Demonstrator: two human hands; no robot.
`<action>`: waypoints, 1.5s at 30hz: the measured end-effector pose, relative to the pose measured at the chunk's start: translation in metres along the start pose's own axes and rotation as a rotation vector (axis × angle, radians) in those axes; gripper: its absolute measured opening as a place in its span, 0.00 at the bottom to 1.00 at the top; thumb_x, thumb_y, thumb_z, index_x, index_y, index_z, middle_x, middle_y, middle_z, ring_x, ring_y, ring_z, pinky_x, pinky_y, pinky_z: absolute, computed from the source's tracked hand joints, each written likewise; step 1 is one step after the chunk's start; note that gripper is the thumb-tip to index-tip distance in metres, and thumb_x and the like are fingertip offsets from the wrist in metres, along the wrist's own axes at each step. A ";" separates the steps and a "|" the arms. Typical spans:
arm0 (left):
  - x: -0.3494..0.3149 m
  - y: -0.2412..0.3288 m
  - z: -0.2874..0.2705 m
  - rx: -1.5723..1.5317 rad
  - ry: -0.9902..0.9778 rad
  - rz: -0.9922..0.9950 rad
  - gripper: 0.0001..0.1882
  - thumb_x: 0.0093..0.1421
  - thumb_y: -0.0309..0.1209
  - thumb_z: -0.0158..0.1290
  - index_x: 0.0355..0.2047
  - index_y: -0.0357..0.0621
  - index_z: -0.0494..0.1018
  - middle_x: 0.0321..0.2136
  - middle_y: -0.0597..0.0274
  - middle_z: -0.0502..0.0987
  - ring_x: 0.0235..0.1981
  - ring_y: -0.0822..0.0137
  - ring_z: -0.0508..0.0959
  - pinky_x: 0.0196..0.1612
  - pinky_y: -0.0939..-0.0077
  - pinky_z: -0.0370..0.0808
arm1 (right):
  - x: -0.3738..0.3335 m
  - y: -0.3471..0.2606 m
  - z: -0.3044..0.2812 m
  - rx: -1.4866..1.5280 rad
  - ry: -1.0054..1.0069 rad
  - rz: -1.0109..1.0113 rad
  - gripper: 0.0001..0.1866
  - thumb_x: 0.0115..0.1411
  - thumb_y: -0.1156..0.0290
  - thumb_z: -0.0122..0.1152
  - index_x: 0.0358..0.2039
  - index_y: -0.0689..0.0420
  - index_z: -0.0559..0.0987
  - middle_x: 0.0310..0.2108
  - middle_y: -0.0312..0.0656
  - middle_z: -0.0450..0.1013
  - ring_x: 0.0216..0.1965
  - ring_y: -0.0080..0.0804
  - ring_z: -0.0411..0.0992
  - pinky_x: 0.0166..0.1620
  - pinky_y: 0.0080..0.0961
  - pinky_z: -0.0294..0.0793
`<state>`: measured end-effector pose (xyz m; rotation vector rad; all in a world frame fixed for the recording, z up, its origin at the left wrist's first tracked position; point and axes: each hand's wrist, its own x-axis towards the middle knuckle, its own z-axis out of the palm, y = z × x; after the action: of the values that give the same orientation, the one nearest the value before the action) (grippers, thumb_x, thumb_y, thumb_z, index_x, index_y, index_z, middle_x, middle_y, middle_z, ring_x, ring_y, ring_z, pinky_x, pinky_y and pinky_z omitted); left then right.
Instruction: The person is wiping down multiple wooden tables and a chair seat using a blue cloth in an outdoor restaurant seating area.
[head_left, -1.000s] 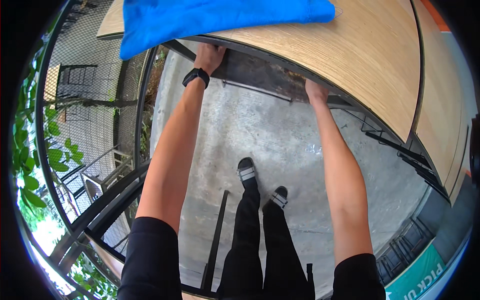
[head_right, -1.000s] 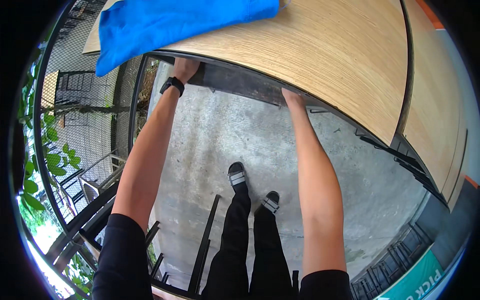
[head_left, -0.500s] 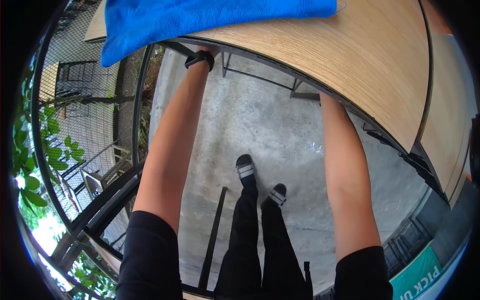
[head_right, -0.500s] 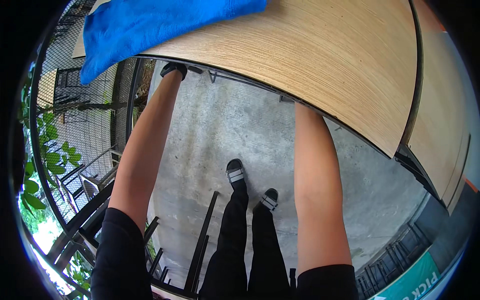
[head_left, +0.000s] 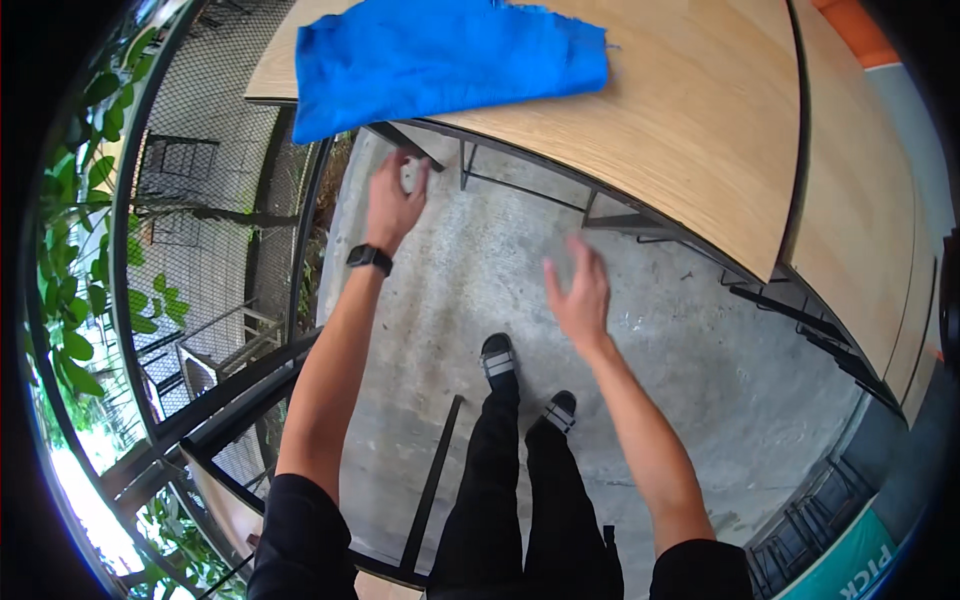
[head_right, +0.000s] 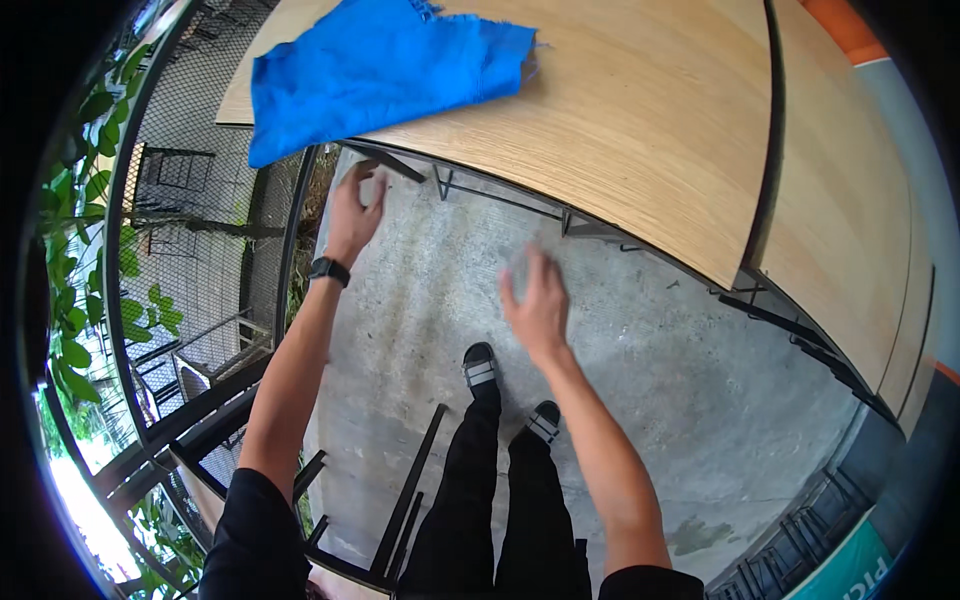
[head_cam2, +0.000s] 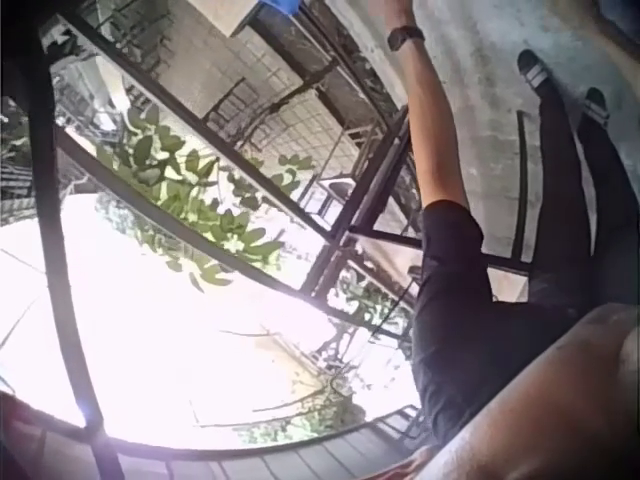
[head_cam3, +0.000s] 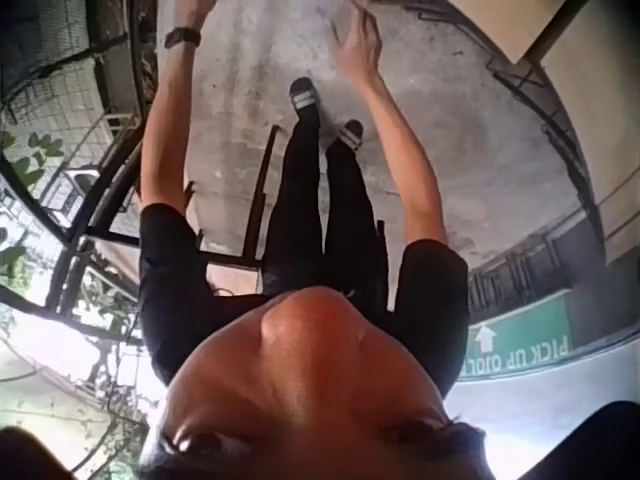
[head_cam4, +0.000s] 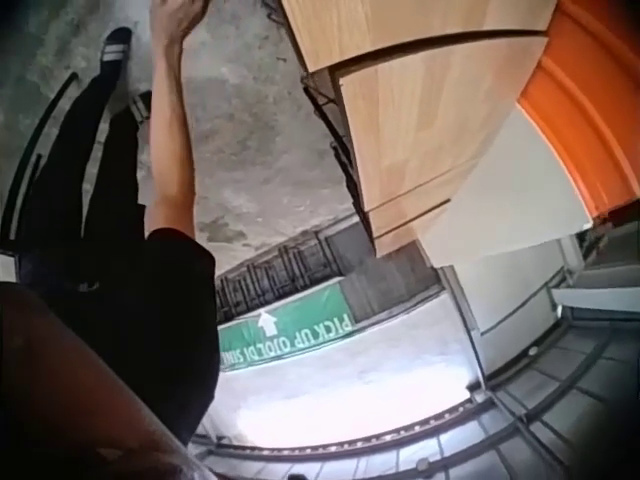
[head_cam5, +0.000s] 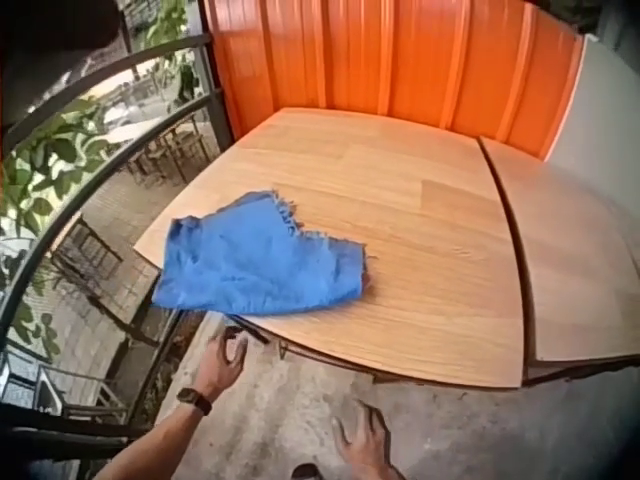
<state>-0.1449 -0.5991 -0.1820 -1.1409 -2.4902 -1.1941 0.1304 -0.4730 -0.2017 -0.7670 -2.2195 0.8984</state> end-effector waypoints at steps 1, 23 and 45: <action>0.002 -0.002 -0.015 0.018 0.036 -0.007 0.13 0.63 0.34 0.54 0.38 0.34 0.74 0.34 0.44 0.79 0.35 0.49 0.80 0.41 0.60 0.75 | -0.001 -0.015 -0.002 0.088 -0.068 -0.047 0.16 0.57 0.66 0.67 0.41 0.63 0.77 0.39 0.52 0.77 0.42 0.48 0.76 0.48 0.39 0.74; 0.176 -0.025 -0.144 0.327 0.306 -0.115 0.25 0.69 0.47 0.37 0.51 0.40 0.70 0.38 0.38 0.79 0.41 0.40 0.78 0.44 0.51 0.74 | 0.266 -0.171 0.018 -0.725 0.009 -0.167 0.43 0.57 0.37 0.56 0.64 0.54 0.65 0.62 0.63 0.59 0.65 0.63 0.52 0.64 0.61 0.48; 0.251 0.009 -0.157 0.249 -0.088 -0.610 0.32 0.68 0.57 0.35 0.46 0.41 0.75 0.36 0.35 0.79 0.42 0.36 0.77 0.44 0.45 0.73 | 0.319 -0.181 -0.005 -0.378 -0.333 -0.288 0.42 0.54 0.48 0.64 0.67 0.46 0.62 0.69 0.52 0.51 0.69 0.51 0.49 0.68 0.54 0.43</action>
<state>-0.3411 -0.5652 0.0370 -0.3829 -3.0597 -0.9062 -0.1210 -0.3573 0.0390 -0.4602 -2.7546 0.4971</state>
